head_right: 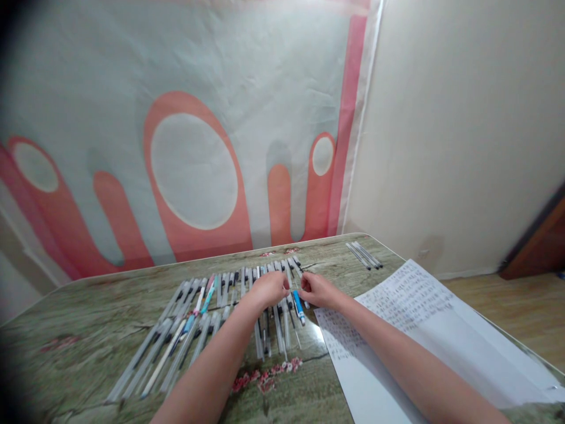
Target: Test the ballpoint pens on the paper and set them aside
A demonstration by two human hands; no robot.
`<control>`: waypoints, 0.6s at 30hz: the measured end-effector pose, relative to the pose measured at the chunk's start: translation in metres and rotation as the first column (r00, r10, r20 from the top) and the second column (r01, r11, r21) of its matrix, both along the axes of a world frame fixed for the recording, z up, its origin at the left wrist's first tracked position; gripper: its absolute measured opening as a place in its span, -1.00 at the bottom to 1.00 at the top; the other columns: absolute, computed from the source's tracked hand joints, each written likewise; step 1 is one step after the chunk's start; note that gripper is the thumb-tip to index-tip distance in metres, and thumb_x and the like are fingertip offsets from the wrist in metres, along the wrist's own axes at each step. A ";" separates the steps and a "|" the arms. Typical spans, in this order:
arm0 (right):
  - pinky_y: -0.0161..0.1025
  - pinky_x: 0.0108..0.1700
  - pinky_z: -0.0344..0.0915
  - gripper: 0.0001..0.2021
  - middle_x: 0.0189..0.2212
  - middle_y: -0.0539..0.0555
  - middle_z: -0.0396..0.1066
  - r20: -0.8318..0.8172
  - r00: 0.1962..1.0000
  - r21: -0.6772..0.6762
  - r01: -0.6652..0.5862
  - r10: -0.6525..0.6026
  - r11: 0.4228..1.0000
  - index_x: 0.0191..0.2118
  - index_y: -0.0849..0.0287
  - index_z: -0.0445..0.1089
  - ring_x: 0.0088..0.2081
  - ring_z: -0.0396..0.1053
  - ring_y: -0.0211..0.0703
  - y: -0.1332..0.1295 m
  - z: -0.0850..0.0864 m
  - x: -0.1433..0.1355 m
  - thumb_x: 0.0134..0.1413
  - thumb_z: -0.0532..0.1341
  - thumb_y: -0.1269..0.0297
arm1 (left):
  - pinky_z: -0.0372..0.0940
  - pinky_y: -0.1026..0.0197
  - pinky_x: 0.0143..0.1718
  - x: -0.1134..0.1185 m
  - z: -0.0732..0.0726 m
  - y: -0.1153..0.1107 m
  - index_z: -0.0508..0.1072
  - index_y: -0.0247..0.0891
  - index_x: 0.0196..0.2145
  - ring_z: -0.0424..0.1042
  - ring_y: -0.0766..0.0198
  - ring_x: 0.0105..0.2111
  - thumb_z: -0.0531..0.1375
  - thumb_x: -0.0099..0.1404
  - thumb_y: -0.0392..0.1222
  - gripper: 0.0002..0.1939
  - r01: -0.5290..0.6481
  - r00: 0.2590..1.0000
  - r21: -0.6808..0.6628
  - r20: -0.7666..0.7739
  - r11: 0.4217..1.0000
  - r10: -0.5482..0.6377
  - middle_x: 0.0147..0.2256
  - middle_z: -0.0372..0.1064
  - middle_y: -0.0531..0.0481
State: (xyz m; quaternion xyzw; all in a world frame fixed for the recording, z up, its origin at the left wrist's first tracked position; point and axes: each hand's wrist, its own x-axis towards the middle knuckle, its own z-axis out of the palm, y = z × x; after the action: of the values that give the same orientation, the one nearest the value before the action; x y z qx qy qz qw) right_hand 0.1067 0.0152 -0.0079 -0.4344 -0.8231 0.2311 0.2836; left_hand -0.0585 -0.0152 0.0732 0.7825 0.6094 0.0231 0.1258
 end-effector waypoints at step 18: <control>-0.36 -0.50 -0.11 -0.86 -0.53 0.00 0.33 0.381 0.902 0.100 0.177 -0.202 0.979 -0.37 0.16 0.30 -0.50 0.19 -0.29 -0.006 0.015 0.003 -0.18 0.15 0.37 | 0.21 0.16 -0.15 0.003 -0.017 0.006 0.49 -0.22 -0.34 0.38 0.10 -0.19 0.15 0.03 -0.26 -0.80 0.030 0.999 -0.033 0.016 0.999 -0.029 -0.26 0.43 -0.16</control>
State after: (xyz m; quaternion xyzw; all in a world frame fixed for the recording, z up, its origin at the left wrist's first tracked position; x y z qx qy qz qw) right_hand 0.1099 0.0088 0.0071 -0.5403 -0.8238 0.0855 0.1489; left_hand -0.0559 -0.0088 0.0567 0.7890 0.5970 0.0168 0.1438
